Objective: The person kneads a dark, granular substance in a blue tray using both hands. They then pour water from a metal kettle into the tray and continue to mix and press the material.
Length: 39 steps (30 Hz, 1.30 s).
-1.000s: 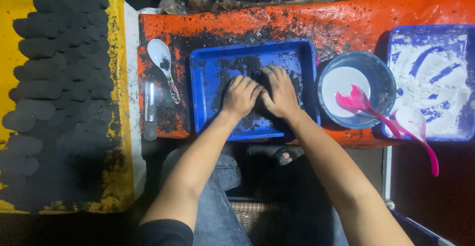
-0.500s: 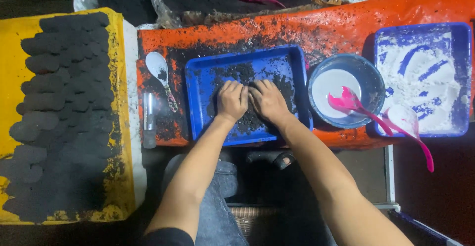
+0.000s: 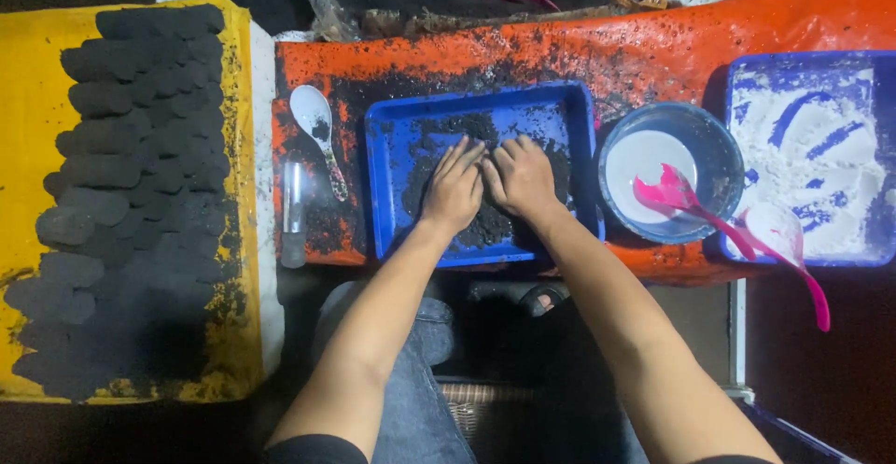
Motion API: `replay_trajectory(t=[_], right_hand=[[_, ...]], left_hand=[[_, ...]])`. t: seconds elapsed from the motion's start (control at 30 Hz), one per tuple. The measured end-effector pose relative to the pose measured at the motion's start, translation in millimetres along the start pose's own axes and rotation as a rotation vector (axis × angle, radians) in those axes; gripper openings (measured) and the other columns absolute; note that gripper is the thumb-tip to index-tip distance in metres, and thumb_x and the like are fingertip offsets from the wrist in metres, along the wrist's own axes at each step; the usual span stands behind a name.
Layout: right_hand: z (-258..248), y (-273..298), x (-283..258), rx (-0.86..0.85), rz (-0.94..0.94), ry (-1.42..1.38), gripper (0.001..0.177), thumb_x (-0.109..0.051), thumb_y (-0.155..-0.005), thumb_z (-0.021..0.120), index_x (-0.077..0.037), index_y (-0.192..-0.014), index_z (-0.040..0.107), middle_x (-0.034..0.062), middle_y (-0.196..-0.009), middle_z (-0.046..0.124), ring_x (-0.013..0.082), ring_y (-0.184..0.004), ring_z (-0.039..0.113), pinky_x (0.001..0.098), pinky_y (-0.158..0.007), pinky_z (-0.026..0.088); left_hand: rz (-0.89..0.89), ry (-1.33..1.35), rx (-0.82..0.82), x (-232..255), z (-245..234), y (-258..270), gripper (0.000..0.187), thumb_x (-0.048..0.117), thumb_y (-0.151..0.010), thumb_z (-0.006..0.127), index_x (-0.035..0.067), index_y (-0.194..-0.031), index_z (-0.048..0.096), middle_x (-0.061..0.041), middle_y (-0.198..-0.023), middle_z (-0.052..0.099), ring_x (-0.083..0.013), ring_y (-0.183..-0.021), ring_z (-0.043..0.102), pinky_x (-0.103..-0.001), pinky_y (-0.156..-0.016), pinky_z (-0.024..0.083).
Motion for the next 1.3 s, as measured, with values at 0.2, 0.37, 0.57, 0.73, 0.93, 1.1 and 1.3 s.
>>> replay_trajectory(t=[0.2, 0.37, 0.57, 0.73, 0.93, 1.1, 1.3], right_hand=[[-58.3, -15.6, -6.3, -0.053, 0.219, -0.19, 0.046, -0.039, -0.107, 0.05, 0.0, -0.129, 0.063, 0.0246, -0.134, 0.059, 0.0499, -0.137, 0.046, 0.0615, -0.112, 0.035], [-36.3, -0.2, 14.1, -0.181, 0.369, -0.244, 0.066, -0.053, -0.106, 0.042, -0.001, -0.145, 0.054, 0.0267, -0.15, 0.049, 0.0493, -0.147, 0.035, 0.0645, -0.119, 0.027], [-30.5, -6.5, 11.2, -0.242, 0.383, -0.221, 0.065, -0.049, -0.108, 0.04, -0.001, -0.148, 0.052, 0.0244, -0.155, 0.046, 0.0471, -0.15, 0.032, 0.0645, -0.12, 0.026], [-0.7, -9.7, 9.1, -0.296, 0.288, -0.207, 0.056, -0.043, -0.111, 0.033, -0.009, -0.152, 0.051, 0.0134, -0.157, 0.049, 0.0359, -0.152, 0.035, 0.0566, -0.123, 0.025], [-1.4, -1.5, -1.6, -0.306, 0.162, -0.359, 0.042, -0.035, -0.109, 0.043, -0.017, -0.137, 0.068, 0.0068, -0.14, 0.066, 0.0265, -0.144, 0.05, 0.0516, -0.123, 0.03], [-50.2, 20.7, 24.6, -0.22, 0.58, -0.214, 0.067, -0.041, -0.111, 0.045, 0.01, -0.153, 0.04, 0.0341, -0.16, 0.034, 0.0512, -0.15, 0.027, 0.0619, -0.12, 0.026], [-21.9, 17.6, -17.7, -0.351, 0.366, -0.565, 0.064, -0.044, -0.112, 0.034, 0.002, -0.157, 0.038, 0.0287, -0.161, 0.038, 0.0493, -0.151, 0.027, 0.0629, -0.123, 0.017]], left_hand=[[0.2, -0.083, 0.208, -11.4, 24.4, 3.4, 0.021, 0.027, -0.078, 0.076, 0.016, -0.067, 0.062, -0.001, -0.075, 0.054, -0.0241, -0.073, 0.058, -0.037, -0.061, 0.05], [0.083, -0.08, 0.14, -9.4, 17.1, -19.5, 0.03, 0.025, -0.079, 0.067, 0.018, -0.053, 0.054, 0.001, -0.048, 0.046, -0.0218, -0.045, 0.054, -0.032, -0.044, 0.045], [0.03, -0.014, 0.105, -5.0, -6.9, -29.1, 0.034, 0.03, -0.089, 0.058, 0.02, -0.057, 0.056, 0.002, -0.05, 0.052, -0.0204, -0.051, 0.059, -0.029, -0.048, 0.048], [-0.366, -0.083, -0.011, -28.8, -32.7, -1.4, 0.021, 0.032, -0.101, 0.047, 0.022, -0.103, 0.065, -0.002, -0.108, 0.065, -0.0292, -0.115, 0.059, -0.047, -0.095, 0.047], [-0.46, 0.227, -0.034, -10.8, -45.4, 6.8, 0.045, 0.016, -0.109, 0.042, -0.011, -0.144, 0.046, -0.035, -0.157, 0.037, -0.0533, -0.149, 0.026, -0.063, -0.121, 0.018], [-0.519, 0.164, -0.093, -32.3, -24.6, 24.0, 0.057, 0.032, -0.11, 0.037, 0.001, -0.157, 0.034, -0.024, -0.165, 0.031, -0.0458, -0.155, 0.02, -0.06, -0.125, 0.012], [-0.424, 0.385, -0.303, -1.1, -11.8, 11.5, 0.058, 0.032, -0.112, 0.028, 0.0, -0.16, 0.031, -0.024, -0.167, 0.029, -0.0422, -0.156, 0.022, -0.057, -0.127, 0.015]])
Point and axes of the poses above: each hand's wrist, its own y-axis away from the middle knuckle, its own z-axis out of the palm, x = y × z, the point moved 10 cm from there along -y, towards the middle knuckle
